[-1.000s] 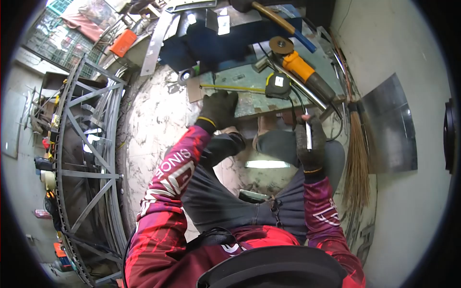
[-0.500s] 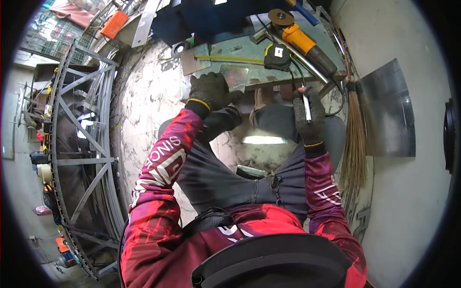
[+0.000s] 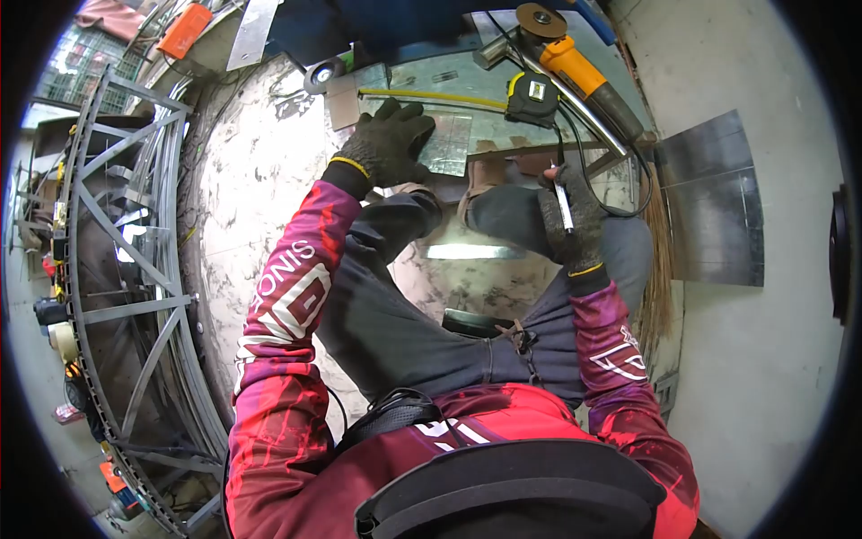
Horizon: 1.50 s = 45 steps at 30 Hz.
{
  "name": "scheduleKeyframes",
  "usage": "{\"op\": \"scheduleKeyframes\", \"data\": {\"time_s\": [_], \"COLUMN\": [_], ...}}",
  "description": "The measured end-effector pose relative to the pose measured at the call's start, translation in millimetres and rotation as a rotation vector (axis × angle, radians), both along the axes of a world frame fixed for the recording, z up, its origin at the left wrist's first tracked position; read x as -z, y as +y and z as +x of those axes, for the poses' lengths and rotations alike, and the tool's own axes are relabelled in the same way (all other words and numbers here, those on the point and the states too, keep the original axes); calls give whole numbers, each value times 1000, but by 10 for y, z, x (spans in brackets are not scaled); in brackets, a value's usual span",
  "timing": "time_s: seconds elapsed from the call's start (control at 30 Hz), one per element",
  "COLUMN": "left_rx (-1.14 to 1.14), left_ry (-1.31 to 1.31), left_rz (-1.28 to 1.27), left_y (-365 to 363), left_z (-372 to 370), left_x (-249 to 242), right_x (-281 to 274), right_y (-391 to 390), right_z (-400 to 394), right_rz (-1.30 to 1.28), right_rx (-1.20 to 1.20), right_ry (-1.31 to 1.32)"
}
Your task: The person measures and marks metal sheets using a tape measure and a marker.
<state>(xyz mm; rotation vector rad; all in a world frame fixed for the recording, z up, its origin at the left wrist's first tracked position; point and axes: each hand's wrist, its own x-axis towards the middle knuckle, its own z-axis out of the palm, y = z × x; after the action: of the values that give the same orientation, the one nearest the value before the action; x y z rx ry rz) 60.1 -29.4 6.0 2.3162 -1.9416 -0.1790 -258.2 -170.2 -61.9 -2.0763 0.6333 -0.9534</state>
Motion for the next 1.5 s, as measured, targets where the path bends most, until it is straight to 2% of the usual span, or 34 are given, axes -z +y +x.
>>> {"op": "scheduleKeyframes", "data": {"time_s": [0.13, 0.2, 0.37, 0.43, 0.53, 0.67, 0.77, 0.8, 0.83, 0.9, 0.93, 0.97, 1.0, 1.03, 1.07, 1.1, 1.13, 1.23, 1.27, 1.3, 1.37, 1.5], "left_rx": [-82, -202, -241, -296, -317, -343, -349, -316, -271, -222, -214, -158, -128, -123, -194, -322, -528, -670, -745, -756, -750, -627], "left_ry": [-29, -62, -163, -87, 4, -4, 99, 153, 207, 581, 508, 397, 130, -149, -330, -410, -339, -288, -192, -128, -287, -166], "left_rz": [138, 83, -85, 157, 155, 82, 103, -41, -178, -245, -276, -475, -607, -629, -671, -607, -458, -110, -81, -128, -317, -567], "left_y": [-32, 26, 73, 63, 165, 272, 365, 443, 521, 620, 621, 616, 553, 506, 422, 331, 206, -94, -141, -187, -198, 106], "left_z": [-213, -384, -526, -562, -569, -570, -611, -545, -457, -546, -567, -529, -461, -320, -88, 60, 216, 1001, 1234, 1283, 1435, 1650], "left_x": [-178, -153, -199, -325, -433, -333, -506, -503, -532, -1254, -1587, -1781, -2034, -2259, -2324, -2380, -2400, -2071, -1924, -1903, -1821, -2068], "right_x": [36, 10, -1, 15, 41, 26, -136, -127, -16, -70, -82, -87, -96, -116, -140, -170, -178, -157, -177, -187, -197, -163], "right_y": [-28, -26, 12, 7, -22, -43, 34, 19, -15, -9, -23, -16, -14, -3, 17, 20, 22, 65, 41, 30, 7, -31], "right_z": [-6, -3, 60, 58, 24, 14, 51, 78, 37, 26, 45, 36, 27, 22, 21, 32, 40, -30, -30, -45, -72, -181], "right_rz": [-72, -41, -1, 0, 38, 22, 79, -128, -73, -36, -42, -63, -86, -87, -65, -46, -48, 4, -28, -58, -13, 69], "right_rx": [11, -5, -77, -129, -132, -98, -54, -50, -64, -104, -105, -111, -118, -124, -130, -132, -128, -98, -93, -88, -64, 32], "right_ry": [32, 60, 100, 73, 25, 18, 59, 2, 35, 26, 9, -7, -20, -26, -32, -41, -49, -66, -88, -105, -121, -57]}}
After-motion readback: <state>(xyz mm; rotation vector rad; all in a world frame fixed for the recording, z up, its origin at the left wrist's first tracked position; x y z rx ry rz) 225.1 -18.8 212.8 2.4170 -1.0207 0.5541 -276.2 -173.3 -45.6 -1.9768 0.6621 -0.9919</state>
